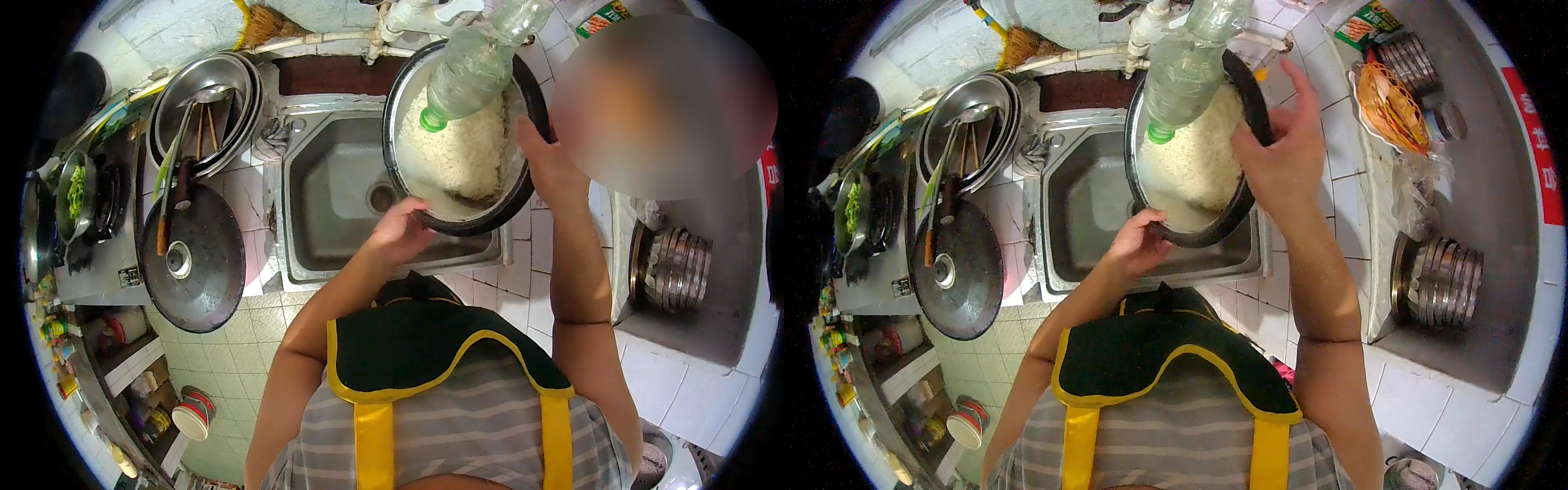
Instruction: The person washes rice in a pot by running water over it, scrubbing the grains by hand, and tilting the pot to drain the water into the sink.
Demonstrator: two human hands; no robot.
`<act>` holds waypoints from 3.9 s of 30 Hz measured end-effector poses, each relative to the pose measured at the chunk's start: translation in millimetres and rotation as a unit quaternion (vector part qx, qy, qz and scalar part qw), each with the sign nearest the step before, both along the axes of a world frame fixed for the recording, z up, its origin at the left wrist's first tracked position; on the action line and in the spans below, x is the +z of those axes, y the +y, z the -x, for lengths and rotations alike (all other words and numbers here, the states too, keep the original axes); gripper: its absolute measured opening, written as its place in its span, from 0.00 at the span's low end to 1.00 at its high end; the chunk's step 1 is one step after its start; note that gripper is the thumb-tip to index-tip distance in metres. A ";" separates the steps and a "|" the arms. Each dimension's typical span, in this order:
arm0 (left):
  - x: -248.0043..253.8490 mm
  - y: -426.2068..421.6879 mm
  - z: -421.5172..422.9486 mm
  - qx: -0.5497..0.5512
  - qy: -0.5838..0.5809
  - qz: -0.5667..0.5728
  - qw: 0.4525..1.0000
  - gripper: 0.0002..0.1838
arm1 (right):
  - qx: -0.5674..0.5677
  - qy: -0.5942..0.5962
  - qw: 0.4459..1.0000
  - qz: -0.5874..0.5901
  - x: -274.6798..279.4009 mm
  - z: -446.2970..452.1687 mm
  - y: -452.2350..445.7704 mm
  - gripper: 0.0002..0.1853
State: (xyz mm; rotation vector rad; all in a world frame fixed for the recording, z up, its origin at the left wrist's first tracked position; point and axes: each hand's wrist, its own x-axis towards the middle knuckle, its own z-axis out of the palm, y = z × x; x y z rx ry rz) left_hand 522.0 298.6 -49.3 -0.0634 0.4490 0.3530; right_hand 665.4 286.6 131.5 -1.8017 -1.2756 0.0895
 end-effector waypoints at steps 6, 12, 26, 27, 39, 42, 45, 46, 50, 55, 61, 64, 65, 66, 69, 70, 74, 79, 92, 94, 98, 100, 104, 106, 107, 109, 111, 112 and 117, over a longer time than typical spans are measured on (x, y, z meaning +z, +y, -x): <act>11.0 -1.3 15.9 -0.007 0.038 -0.079 0.996 0.04 | -0.039 0.031 0.997 0.060 -21.9 -41.2 -22.1 0.35; 22.8 0.7 37.3 -0.025 0.271 -0.173 0.947 0.13 | 0.030 0.133 0.984 0.117 -73.5 -119.6 16.3 0.26; 35.7 -30.8 66.1 0.054 0.309 -0.146 0.938 0.12 | 0.244 0.724 0.641 0.072 -33.0 -108.3 185.2 0.12; 39.5 -30.0 64.9 0.048 0.303 -0.155 0.939 0.12 | 0.250 0.697 0.668 0.076 -38.5 -110.5 177.7 0.13; 19.2 -19.8 37.3 0.039 0.331 -0.176 0.926 0.12 | 0.182 0.604 0.752 0.192 -185.6 -56.0 46.7 0.15; 8.8 -15.2 35.0 -0.006 0.303 -0.171 0.937 0.11 | -0.001 0.290 0.914 0.286 -247.4 -34.9 112.0 0.15; 17.4 -14.9 31.5 -0.015 0.300 -0.218 0.929 0.10 | 0.044 0.075 0.947 0.309 -227.1 8.8 107.6 0.15; 20.3 -14.1 34.8 -0.022 0.307 -0.214 0.927 0.08 | 0.074 0.021 0.949 0.305 -214.5 23.4 97.2 0.15; 25.6 2.3 37.8 -0.030 0.311 -0.197 0.929 0.05 | 0.326 -0.070 0.914 0.229 -202.5 49.8 52.2 0.12; -4.8 1.8 52.8 -0.011 0.275 -0.181 0.944 0.06 | 0.577 -0.389 0.657 0.290 -190.3 3.3 17.6 0.16; 3.8 0.4 53.1 -0.024 0.299 -0.240 0.923 0.14 | 0.385 -0.165 0.757 0.501 -155.9 -56.3 43.1 0.24; 25.4 -8.6 40.5 -0.002 0.319 -0.234 0.918 0.11 | 0.174 0.014 0.852 0.493 -186.5 -50.9 83.7 0.23; 30.2 -10.8 35.7 0.007 0.326 -0.224 0.918 0.09 | 0.162 0.097 0.853 0.486 -188.7 -43.6 90.8 0.22; 29.6 -10.8 32.7 0.003 0.335 -0.227 0.914 0.09 | 0.149 0.094 0.878 0.445 -187.3 -27.7 93.7 0.20; 13.8 -6.2 35.4 -0.017 0.321 -0.224 0.920 0.08 | 0.112 0.086 0.937 0.319 -186.3 39.7 69.2 0.17; 2.4 1.6 43.6 -0.029 0.286 -0.218 0.933 0.08 | 0.242 -0.107 0.911 0.316 -189.6 46.5 54.1 0.16; 13.5 4.2 53.7 -0.013 0.315 -0.223 0.922 0.04 | 0.542 -0.317 0.753 0.197 -219.5 20.1 8.2 0.12; 3.7 2.2 62.1 -0.020 0.292 -0.225 0.929 0.09 | 0.431 -0.251 0.748 0.438 -165.9 -28.7 47.9 0.12; -18.3 13.8 68.7 -0.028 0.289 -0.226 0.930 0.07 | 0.578 -0.340 0.660 0.339 -180.4 18.8 13.0 0.11; -19.0 13.2 73.9 -0.023 0.281 -0.226 0.933 0.06 | 0.567 -0.212 0.694 0.390 -160.6 -7.2 26.3 0.14; -12.7 6.8 71.9 -0.014 0.279 -0.228 0.933 0.05 | 0.228 -0.123 0.855 0.450 -171.1 -24.7 83.6 0.15; 0.7 0.3 63.7 -0.009 0.292 -0.220 0.931 0.04 | 0.143 -0.081 0.900 0.404 -211.8 -8.4 100.7 0.16; 16.1 -2.4 55.4 0.007 0.309 -0.206 0.928 0.05 | 0.186 -0.077 0.908 0.367 -226.8 57.9 82.7 0.15; -2.4 5.0 66.8 -0.011 0.279 -0.231 0.932 0.07 | 0.369 -0.152 0.813 0.424 -204.5 63.3 58.7 0.15; -19.5 7.5 72.4 -0.010 0.275 -0.219 0.936 0.08 | 0.443 -0.210 0.758 0.431 -193.8 58.4 45.5 0.15; -18.8 6.0 75.9 0.001 0.269 -0.190 0.944 0.11 | 0.560 -0.315 0.633 0.432 -158.6 42.7 32.1 0.13; -6.9 2.0 71.3 0.013 0.277 -0.204 0.939 0.14 | 0.568 -0.359 0.610 0.418 -148.8 16.2 38.0 0.11; -1.3 -0.7 69.8 0.021 0.284 -0.215 0.934 0.15 | 0.534 -0.354 0.649 0.411 -157.4 0.8 43.4 0.11; 13.7 -5.1 67.6 0.004 0.289 -0.233 0.929 0.15 | 0.241 -0.131 0.886 0.374 -234.5 -24.7 91.9 0.12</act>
